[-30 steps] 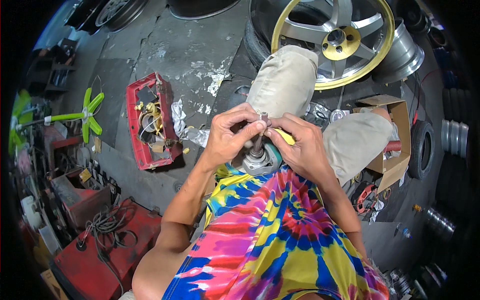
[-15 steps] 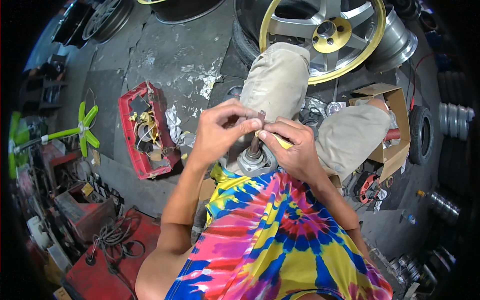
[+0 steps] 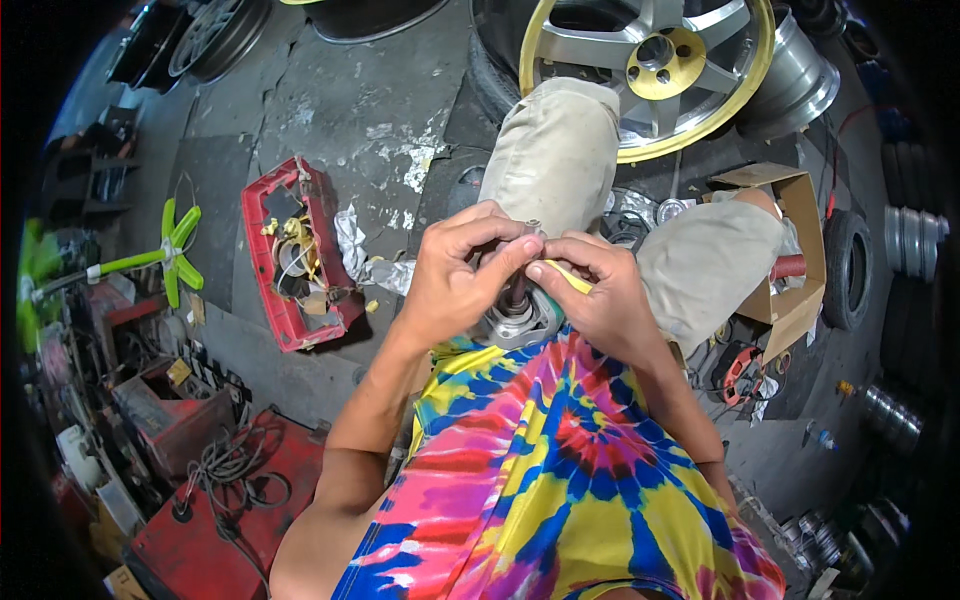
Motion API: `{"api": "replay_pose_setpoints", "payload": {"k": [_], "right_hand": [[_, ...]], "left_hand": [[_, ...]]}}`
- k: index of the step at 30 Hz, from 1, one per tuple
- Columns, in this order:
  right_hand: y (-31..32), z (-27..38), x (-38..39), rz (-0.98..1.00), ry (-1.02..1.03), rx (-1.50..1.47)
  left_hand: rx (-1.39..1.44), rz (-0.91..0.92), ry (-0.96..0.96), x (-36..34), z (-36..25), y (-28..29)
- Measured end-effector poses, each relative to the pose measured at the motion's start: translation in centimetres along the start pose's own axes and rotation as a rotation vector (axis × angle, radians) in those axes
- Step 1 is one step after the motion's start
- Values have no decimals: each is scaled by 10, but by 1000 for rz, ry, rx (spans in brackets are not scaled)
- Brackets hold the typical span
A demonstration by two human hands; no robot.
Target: Preparing a wheel rim by cutting sandpaper and applying tape to the center.
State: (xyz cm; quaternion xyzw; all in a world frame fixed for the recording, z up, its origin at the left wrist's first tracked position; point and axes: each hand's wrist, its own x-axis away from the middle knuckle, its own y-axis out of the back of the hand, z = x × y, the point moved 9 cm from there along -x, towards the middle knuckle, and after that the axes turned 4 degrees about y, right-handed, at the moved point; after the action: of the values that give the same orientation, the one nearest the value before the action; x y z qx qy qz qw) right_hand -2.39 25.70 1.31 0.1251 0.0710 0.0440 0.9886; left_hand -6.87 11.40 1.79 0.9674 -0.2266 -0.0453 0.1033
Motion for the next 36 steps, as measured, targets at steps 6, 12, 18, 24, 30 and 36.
{"api": "replay_pose_setpoints", "payload": {"k": [6,12,18,24,30,36], "right_hand": [[-4,-16,1,221,-97,-151],[-9,-11,3,111,-2,-95],[-5,-6,3,0,19,40],[3,-6,0,10,21,129],[1,1,-1,19,83,102],[3,0,3,-79,58,115]], "left_hand": [[265,292,59,-19,32,-16],[565,619,148,-31,43,-38],[531,323,354,-22,48,-24],[173,128,152,-14,19,-10],[660,416,402,-11,43,-31],[-47,-6,105,-12,-9,-16]]}}
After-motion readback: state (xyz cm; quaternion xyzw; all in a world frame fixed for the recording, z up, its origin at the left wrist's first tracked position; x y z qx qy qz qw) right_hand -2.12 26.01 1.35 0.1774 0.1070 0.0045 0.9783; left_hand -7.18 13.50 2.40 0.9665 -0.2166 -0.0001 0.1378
